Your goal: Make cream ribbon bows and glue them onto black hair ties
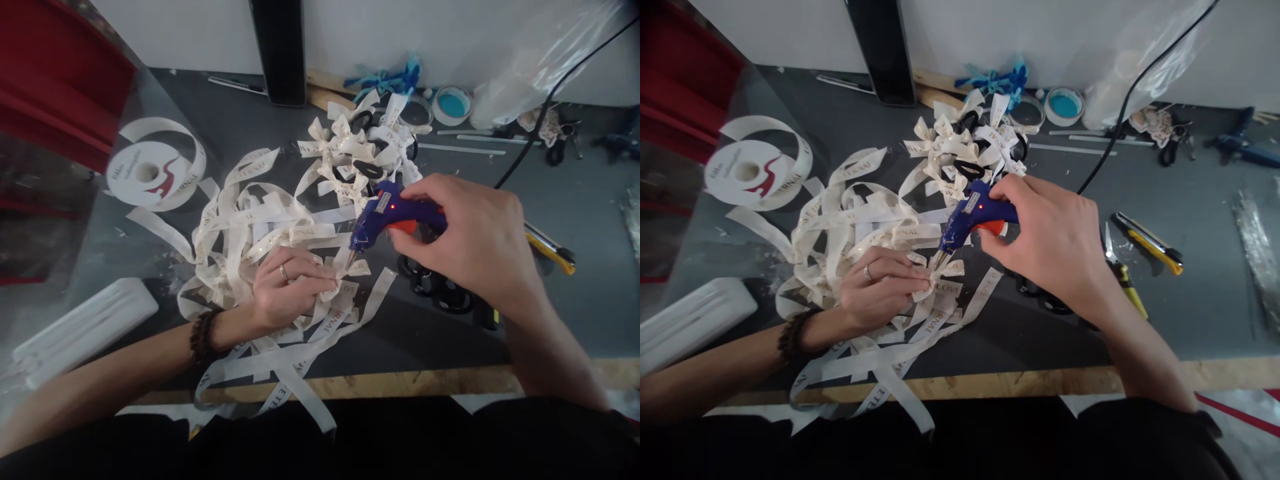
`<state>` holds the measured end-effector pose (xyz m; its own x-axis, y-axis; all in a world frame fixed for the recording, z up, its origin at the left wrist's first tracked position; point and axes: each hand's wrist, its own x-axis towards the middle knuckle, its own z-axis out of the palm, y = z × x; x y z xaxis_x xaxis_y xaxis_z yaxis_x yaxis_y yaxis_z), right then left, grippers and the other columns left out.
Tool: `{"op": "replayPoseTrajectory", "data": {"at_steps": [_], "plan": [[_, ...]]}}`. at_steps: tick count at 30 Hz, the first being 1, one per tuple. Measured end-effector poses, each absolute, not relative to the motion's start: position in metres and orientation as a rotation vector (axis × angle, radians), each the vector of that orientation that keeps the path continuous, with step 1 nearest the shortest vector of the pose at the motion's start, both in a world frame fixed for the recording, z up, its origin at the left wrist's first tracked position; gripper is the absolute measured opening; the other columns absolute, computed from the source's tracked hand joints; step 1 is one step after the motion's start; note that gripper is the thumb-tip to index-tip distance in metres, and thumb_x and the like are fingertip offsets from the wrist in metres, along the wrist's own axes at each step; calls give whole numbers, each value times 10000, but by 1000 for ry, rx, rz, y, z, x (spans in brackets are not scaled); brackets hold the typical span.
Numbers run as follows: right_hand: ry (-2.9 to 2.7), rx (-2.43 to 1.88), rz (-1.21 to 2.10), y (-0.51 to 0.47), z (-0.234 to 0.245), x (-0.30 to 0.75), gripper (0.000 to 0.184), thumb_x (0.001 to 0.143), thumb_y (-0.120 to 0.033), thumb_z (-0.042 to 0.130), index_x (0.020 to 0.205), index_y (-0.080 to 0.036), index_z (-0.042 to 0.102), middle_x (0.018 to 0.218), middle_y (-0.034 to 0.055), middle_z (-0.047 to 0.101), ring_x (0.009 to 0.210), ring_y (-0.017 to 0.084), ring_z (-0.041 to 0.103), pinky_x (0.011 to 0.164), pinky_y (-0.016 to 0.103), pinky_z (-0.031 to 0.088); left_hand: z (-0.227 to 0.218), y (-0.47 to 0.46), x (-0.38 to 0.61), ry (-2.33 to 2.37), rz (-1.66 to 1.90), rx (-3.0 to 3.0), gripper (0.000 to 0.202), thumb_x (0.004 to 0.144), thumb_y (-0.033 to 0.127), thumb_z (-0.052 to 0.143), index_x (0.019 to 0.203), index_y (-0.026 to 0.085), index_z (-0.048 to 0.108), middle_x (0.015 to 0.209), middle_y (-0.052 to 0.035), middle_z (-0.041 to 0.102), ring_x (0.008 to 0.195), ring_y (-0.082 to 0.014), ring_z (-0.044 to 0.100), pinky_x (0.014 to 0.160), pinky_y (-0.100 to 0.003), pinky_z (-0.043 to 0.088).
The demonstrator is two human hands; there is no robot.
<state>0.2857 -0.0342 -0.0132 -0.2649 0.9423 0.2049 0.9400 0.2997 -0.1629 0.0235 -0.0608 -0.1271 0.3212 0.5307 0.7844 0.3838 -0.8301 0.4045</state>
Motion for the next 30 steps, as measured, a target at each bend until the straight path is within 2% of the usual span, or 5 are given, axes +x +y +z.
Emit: {"op": "replayPoseTrajectory", "data": {"at_steps": [6,17,22,30], "plan": [[-2345,-1783,50,-37,-17,277,295,868,-384,729,1144,-290,689,1096,34,804,1012,316,757,683,381,491,-128,-61,25,866,1529,2447,150,893,165,826,878,303,771,809,56,802,761,-181,741,617,-337,605],[-2361,-1801,32,-38,-18,275,314,876,-410,727,1159,-280,689,1094,37,805,965,302,754,655,376,471,-128,-61,26,826,1547,2407,201,862,120,848,900,298,764,831,52,808,759,-180,744,623,-336,590],[-2357,-1789,34,-38,-18,275,322,856,-406,744,1143,-269,692,1085,34,810,969,305,759,636,369,446,-128,-62,26,817,1523,2392,175,874,130,838,913,284,764,837,27,813,779,-207,744,632,-375,603],[-2373,-1810,29,-39,-19,274,307,871,-392,735,1157,-293,684,1108,32,808,976,315,757,647,380,461,-130,-63,28,857,1548,2363,180,883,132,831,883,299,763,812,44,807,759,-198,745,613,-369,597]]}}
